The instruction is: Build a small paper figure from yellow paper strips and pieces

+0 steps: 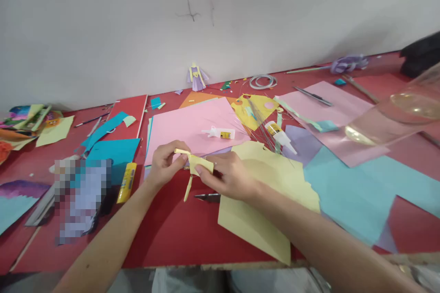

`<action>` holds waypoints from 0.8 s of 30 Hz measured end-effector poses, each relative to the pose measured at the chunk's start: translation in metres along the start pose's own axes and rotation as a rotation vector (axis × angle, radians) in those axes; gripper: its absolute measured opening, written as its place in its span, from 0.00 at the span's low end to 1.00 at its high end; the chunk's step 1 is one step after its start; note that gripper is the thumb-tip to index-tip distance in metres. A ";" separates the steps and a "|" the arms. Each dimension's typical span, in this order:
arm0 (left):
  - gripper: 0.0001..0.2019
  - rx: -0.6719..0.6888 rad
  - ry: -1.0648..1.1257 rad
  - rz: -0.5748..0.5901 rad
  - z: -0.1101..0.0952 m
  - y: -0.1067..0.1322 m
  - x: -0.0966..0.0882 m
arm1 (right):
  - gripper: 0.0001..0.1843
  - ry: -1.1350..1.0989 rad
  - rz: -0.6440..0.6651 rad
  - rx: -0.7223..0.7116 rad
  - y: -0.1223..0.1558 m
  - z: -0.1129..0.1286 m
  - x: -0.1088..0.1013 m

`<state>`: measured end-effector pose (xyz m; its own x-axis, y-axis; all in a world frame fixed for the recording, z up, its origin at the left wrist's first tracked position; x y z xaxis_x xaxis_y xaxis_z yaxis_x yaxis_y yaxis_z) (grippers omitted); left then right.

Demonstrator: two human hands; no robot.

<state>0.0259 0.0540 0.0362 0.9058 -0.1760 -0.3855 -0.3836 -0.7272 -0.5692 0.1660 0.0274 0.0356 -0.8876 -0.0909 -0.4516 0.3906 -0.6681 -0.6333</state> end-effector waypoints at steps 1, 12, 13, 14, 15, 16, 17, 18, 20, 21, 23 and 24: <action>0.05 0.002 0.000 0.008 0.001 0.000 0.000 | 0.20 0.008 -0.002 0.001 0.000 0.000 0.000; 0.04 0.010 0.004 0.055 0.000 0.001 0.002 | 0.19 0.003 0.017 0.011 0.000 0.000 0.000; 0.05 0.012 -0.001 0.053 0.000 0.001 0.002 | 0.19 0.001 0.017 0.008 0.000 0.001 -0.001; 0.05 0.014 -0.006 0.050 0.000 0.000 0.001 | 0.19 0.001 0.016 0.005 -0.001 0.001 -0.001; 0.05 0.014 -0.011 0.046 0.000 0.000 0.001 | 0.19 0.005 0.019 0.003 -0.001 0.001 0.000; 0.05 0.015 -0.017 0.043 0.000 0.000 0.000 | 0.19 0.009 0.021 0.003 -0.001 0.001 0.000; 0.05 0.017 -0.024 0.041 0.000 0.000 -0.001 | 0.19 0.015 0.025 0.005 -0.002 0.001 0.000; 0.05 0.019 -0.030 0.041 0.000 0.000 -0.001 | 0.19 0.020 0.028 0.010 -0.002 0.001 0.000; 0.06 0.025 -0.034 0.045 -0.001 -0.001 -0.002 | 0.19 0.027 0.031 0.016 -0.001 0.000 0.001; 0.06 0.028 -0.035 0.047 -0.002 -0.001 -0.002 | 0.19 0.028 0.035 0.017 -0.001 0.000 0.001; 0.06 0.023 -0.029 0.046 -0.002 -0.001 -0.002 | 0.18 0.029 0.041 0.015 -0.001 0.000 0.001; 0.06 0.016 -0.020 0.043 -0.002 -0.001 -0.002 | 0.18 0.032 0.043 0.016 -0.001 0.000 0.002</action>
Point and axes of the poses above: each hand's wrist, its own y-axis away from the middle knuckle, its own x-axis out of the palm, z = x × y, the point moved 7 cm from there along -y, towards the middle knuckle, and after that the axes turned 4 degrees about x, right-handed, at the moved point
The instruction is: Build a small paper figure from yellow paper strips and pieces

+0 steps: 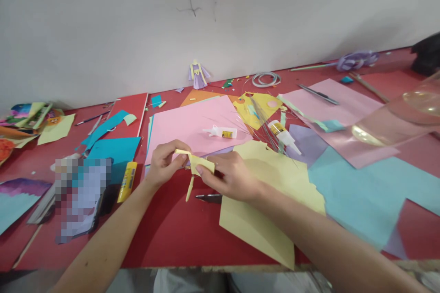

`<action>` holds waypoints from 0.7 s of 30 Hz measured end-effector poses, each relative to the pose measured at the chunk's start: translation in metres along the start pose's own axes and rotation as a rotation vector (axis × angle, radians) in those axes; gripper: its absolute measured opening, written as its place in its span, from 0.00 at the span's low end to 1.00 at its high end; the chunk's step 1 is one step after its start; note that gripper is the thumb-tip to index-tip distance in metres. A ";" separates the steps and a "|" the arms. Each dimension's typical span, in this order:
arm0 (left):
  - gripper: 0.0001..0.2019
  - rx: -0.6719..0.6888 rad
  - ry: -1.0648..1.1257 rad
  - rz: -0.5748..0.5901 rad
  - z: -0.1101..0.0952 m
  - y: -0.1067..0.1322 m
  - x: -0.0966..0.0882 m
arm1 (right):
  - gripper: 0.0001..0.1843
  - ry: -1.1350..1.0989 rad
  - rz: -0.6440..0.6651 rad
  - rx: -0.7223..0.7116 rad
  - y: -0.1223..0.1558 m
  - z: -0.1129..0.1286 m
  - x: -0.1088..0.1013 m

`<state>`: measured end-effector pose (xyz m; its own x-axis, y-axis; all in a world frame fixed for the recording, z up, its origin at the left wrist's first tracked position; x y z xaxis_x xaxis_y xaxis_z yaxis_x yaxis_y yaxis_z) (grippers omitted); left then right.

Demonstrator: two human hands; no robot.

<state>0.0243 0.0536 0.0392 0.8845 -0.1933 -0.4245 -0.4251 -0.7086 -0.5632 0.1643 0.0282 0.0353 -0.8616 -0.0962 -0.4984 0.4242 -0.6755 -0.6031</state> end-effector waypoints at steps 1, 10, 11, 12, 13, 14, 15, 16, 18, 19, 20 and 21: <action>0.06 -0.008 0.010 -0.003 0.000 0.000 0.000 | 0.18 0.006 0.002 0.001 0.000 0.000 0.000; 0.07 -0.029 -0.025 -0.022 0.003 0.000 -0.002 | 0.19 0.042 0.020 0.010 0.000 -0.001 0.002; 0.07 -0.020 -0.028 -0.020 0.003 0.000 -0.003 | 0.20 0.050 0.022 0.006 0.000 0.000 0.002; 0.06 -0.008 -0.030 -0.015 0.002 0.000 -0.003 | 0.20 0.058 0.024 0.002 0.001 0.000 0.002; 0.06 0.003 -0.031 -0.009 0.002 0.000 -0.003 | 0.20 0.067 0.026 -0.001 0.001 0.000 0.002; 0.05 0.009 -0.030 -0.004 0.001 0.000 -0.002 | 0.20 0.074 0.032 -0.005 0.001 0.000 0.003; 0.05 0.008 -0.029 -0.001 0.001 0.000 -0.002 | 0.19 0.080 0.038 -0.009 0.002 0.001 0.003; 0.05 0.002 -0.029 0.001 0.001 0.000 -0.002 | 0.19 0.085 0.044 -0.013 0.002 0.001 0.004; 0.06 -0.014 -0.029 -0.003 0.002 -0.001 -0.002 | 0.19 0.093 0.053 -0.018 0.002 0.001 0.006; 0.07 -0.021 -0.031 -0.005 0.002 -0.001 -0.003 | 0.19 0.098 0.059 -0.020 0.002 0.001 0.007; 0.07 -0.023 -0.033 -0.008 0.002 -0.001 -0.003 | 0.20 0.105 0.066 -0.021 0.002 0.001 0.008; 0.07 -0.022 -0.035 -0.010 0.001 -0.001 -0.003 | 0.20 0.116 0.076 -0.022 0.002 0.001 0.009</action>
Point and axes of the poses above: each hand's wrist, its own y-axis away from the middle knuckle, its own x-axis out of the palm, z = x × y, the point moved 7 cm from there along -y, towards the middle knuckle, and after that the axes turned 4 degrees about x, right-handed, at the moved point
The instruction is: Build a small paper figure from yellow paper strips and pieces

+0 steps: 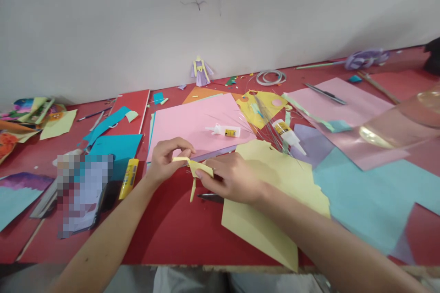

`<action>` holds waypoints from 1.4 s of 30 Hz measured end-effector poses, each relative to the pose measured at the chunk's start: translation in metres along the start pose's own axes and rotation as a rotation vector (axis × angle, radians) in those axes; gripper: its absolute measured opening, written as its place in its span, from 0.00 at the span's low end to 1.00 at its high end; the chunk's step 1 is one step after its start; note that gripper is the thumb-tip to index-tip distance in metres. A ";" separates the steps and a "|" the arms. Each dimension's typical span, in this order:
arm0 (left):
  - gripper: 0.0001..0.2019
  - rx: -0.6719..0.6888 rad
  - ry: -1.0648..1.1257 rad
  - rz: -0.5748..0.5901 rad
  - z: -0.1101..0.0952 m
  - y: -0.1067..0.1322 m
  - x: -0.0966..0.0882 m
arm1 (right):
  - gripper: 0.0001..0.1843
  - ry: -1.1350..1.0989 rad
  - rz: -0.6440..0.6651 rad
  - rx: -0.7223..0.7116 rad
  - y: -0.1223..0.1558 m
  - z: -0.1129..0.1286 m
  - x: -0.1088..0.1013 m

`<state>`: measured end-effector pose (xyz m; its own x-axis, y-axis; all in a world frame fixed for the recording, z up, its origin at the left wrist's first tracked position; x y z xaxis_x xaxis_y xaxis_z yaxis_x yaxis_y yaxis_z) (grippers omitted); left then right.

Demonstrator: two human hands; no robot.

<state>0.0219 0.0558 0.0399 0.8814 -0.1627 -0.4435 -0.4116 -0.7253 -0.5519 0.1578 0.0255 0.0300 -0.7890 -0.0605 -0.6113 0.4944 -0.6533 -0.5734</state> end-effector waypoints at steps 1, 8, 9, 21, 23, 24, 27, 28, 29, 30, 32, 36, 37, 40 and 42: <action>0.07 0.002 -0.002 -0.001 0.000 0.000 0.000 | 0.20 0.013 0.013 0.001 0.000 0.000 0.001; 0.08 0.007 -0.011 0.002 -0.001 0.000 -0.001 | 0.17 0.053 0.070 0.023 0.002 -0.002 0.005; 0.08 0.008 -0.010 0.001 -0.001 0.000 -0.001 | 0.17 0.053 0.071 0.023 0.002 -0.002 0.006; 0.08 0.007 -0.020 0.033 0.000 0.000 0.001 | 0.15 0.058 0.085 0.018 0.000 -0.002 0.006; 0.08 0.005 -0.023 0.036 0.001 0.001 0.001 | 0.15 0.055 0.076 0.017 0.000 -0.002 0.006; 0.08 0.002 -0.022 0.037 0.001 0.001 0.001 | 0.16 0.054 0.068 0.017 0.001 -0.002 0.005; 0.07 -0.008 -0.013 0.036 0.003 0.001 0.001 | 0.17 0.054 0.063 0.024 0.001 -0.002 0.005; 0.07 -0.008 -0.009 0.035 0.003 0.001 0.001 | 0.17 0.055 0.066 0.026 0.001 -0.003 0.006; 0.07 -0.008 -0.005 0.036 0.004 0.002 0.001 | 0.17 0.055 0.068 0.025 0.001 -0.003 0.006; 0.06 -0.005 0.000 0.036 0.004 0.002 0.001 | 0.18 0.056 0.068 0.024 0.001 -0.002 0.006; 0.06 0.005 0.009 0.038 0.003 0.002 0.002 | 0.17 0.052 0.071 0.022 0.001 -0.002 0.006; 0.06 0.008 0.017 0.022 0.000 0.001 0.001 | 0.16 0.030 0.056 0.014 0.001 -0.003 0.006; 0.06 0.002 0.016 0.016 0.000 0.001 0.001 | 0.17 0.028 0.049 0.011 0.001 -0.003 0.006; 0.06 -0.010 0.007 0.006 0.000 0.001 0.000 | 0.17 0.038 0.050 0.012 0.001 -0.004 0.007; 0.07 -0.009 0.002 0.008 0.000 0.001 0.000 | 0.18 0.045 0.053 0.013 0.001 -0.004 0.007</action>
Point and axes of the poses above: each hand's wrist, its own y-axis away from the middle knuckle, its own x-axis out of the palm, z = x × y, the point moved 7 cm from there along -y, towards the middle knuckle, and after that the axes turned 4 degrees about x, right-handed, at the moved point
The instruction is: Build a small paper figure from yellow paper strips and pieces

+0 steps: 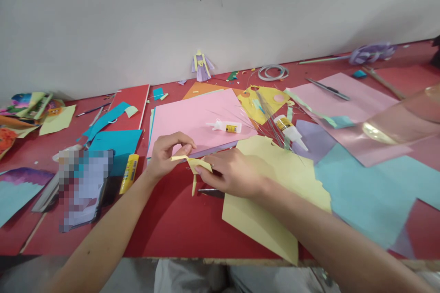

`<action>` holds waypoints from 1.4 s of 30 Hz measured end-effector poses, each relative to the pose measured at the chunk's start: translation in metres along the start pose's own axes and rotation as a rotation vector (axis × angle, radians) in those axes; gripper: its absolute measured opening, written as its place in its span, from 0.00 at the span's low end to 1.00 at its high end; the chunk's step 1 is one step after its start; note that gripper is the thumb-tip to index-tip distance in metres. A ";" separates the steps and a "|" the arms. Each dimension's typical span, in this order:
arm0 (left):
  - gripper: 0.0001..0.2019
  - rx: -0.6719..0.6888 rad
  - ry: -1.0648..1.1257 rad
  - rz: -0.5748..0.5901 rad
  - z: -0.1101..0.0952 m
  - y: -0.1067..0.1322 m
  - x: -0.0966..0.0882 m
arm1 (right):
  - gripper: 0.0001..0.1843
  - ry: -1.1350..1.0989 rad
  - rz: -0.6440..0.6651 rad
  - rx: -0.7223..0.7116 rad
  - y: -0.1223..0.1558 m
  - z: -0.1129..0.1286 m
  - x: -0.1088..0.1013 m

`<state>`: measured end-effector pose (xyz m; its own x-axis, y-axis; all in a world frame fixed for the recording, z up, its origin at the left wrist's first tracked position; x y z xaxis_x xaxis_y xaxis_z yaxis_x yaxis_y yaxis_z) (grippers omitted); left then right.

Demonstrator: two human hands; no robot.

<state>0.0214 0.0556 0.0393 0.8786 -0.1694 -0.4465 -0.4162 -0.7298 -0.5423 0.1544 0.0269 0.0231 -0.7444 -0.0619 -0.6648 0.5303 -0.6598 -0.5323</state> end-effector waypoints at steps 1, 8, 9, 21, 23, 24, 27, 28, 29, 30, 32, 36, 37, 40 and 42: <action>0.07 0.001 -0.001 0.002 0.000 0.000 0.000 | 0.18 0.002 0.002 0.000 0.000 0.000 0.000; 0.06 0.018 0.003 0.001 0.000 -0.001 0.001 | 0.18 -0.017 0.002 -0.001 0.000 0.000 -0.001; 0.06 0.017 0.001 0.003 0.000 0.000 0.001 | 0.18 -0.016 0.000 0.000 0.000 0.000 -0.001; 0.07 0.001 0.003 0.033 0.002 0.001 0.002 | 0.18 -0.007 0.024 0.018 0.001 -0.001 0.000; 0.07 -0.004 0.000 0.040 0.003 0.001 0.003 | 0.17 -0.010 0.037 0.029 0.001 -0.001 0.000; 0.06 -0.005 -0.003 0.045 0.004 0.001 0.004 | 0.17 0.000 0.060 0.049 0.001 -0.002 0.001; 0.06 -0.014 -0.018 0.078 0.004 0.001 0.007 | 0.18 0.093 0.226 0.163 0.003 -0.009 0.012; 0.05 -0.017 -0.024 0.096 0.005 0.001 0.008 | 0.18 0.128 0.288 0.188 0.004 -0.011 0.016; 0.05 -0.018 -0.031 0.117 0.005 0.001 0.010 | 0.19 0.156 0.334 0.195 0.006 -0.012 0.019; 0.04 -0.018 -0.037 0.138 0.005 0.001 0.012 | 0.19 0.176 0.359 0.189 0.007 -0.011 0.021; 0.04 -0.011 -0.049 0.168 0.005 0.002 0.014 | 0.19 0.189 0.361 0.158 0.007 -0.010 0.021; 0.05 0.011 -0.048 0.165 0.004 0.002 0.015 | 0.19 0.157 0.333 0.140 0.006 -0.009 0.018; 0.05 0.011 -0.046 0.157 0.004 0.001 0.015 | 0.19 0.147 0.328 0.143 0.006 -0.009 0.017; 0.06 0.008 -0.042 0.133 0.003 0.001 0.013 | 0.17 0.139 0.306 0.136 0.004 -0.008 0.016; 0.06 0.020 -0.033 0.125 0.002 0.001 0.013 | 0.17 0.148 0.287 0.125 0.003 -0.008 0.015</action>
<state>0.0315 0.0539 0.0318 0.8114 -0.2362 -0.5347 -0.5272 -0.6908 -0.4948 0.1479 0.0295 0.0069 -0.4999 -0.1550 -0.8521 0.6490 -0.7185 -0.2501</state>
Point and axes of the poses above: each hand's wrist, its own y-axis away from the middle knuckle, its own x-axis out of the palm, z = x × y, the point moved 7 cm from there along -y, towards the middle knuckle, and after that the axes turned 4 degrees about x, right-handed, at the moved point
